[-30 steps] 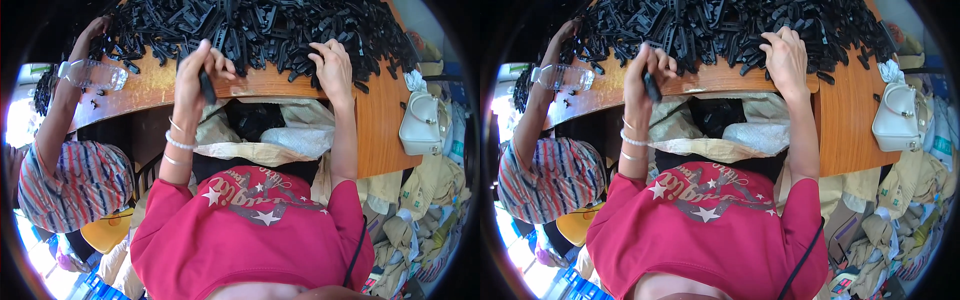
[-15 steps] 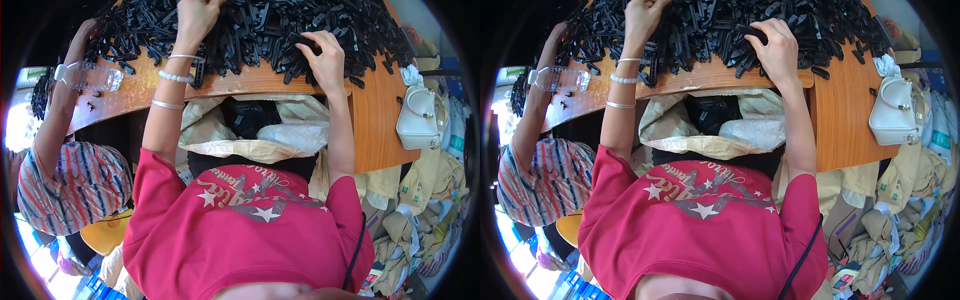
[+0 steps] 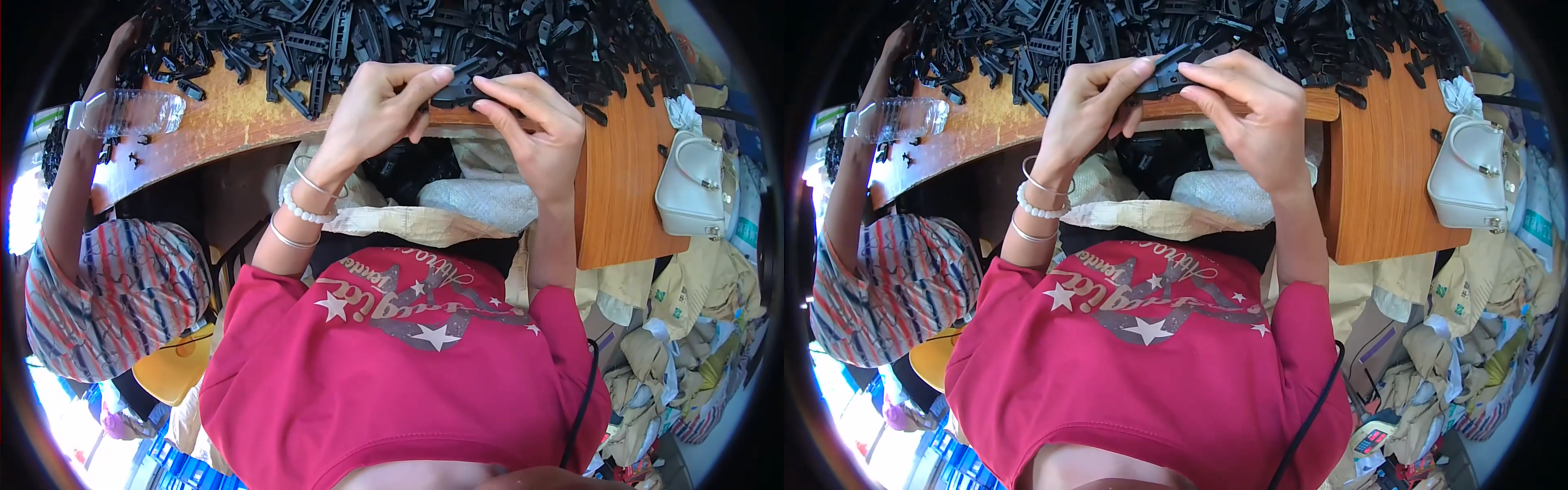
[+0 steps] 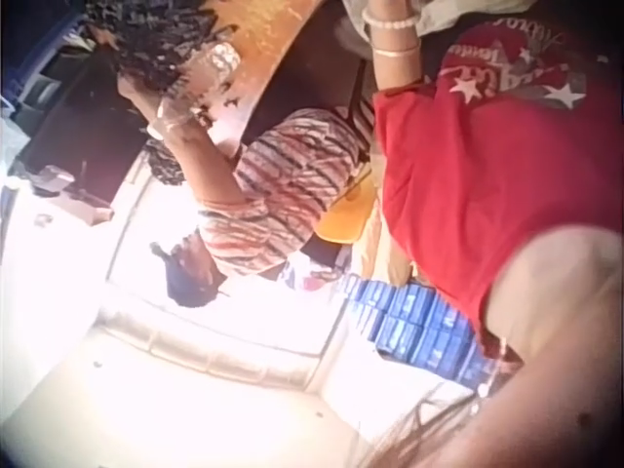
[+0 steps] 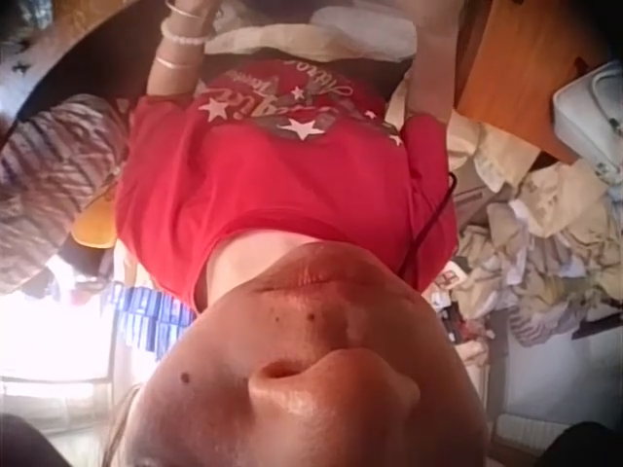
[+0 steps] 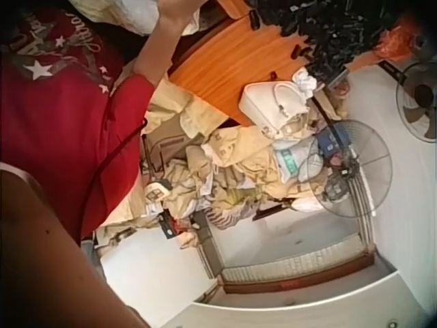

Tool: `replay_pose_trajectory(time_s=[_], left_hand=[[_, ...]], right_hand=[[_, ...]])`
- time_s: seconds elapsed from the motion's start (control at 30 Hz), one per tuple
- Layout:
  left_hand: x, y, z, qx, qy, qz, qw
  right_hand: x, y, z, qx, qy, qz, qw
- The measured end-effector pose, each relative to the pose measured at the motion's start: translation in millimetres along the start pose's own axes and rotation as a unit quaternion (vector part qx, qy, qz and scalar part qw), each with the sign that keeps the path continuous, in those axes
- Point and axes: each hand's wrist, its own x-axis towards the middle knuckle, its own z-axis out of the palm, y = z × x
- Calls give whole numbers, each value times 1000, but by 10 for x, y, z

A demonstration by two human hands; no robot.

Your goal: Assembling small black plastic components by snapping them together at a workbench.

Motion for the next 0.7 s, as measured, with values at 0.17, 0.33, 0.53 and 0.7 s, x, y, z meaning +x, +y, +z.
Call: replay_pose_trajectory(time_s=[0.17,0.33,0.53,0.7], left_hand=[[-59,-9,-33,36,-32,25,999],[-88,-143,18,127,14,145,981],[-154,-152,56,102,7,147,984],[-393,-261,3,91,-49,-32,994]], right_hand=[[-62,11,80,-43,32,-24,998],[-30,-65,98,-42,83,50,994],[-163,54,104,54,31,83,995],[-366,112,128,106,-79,112,985]])
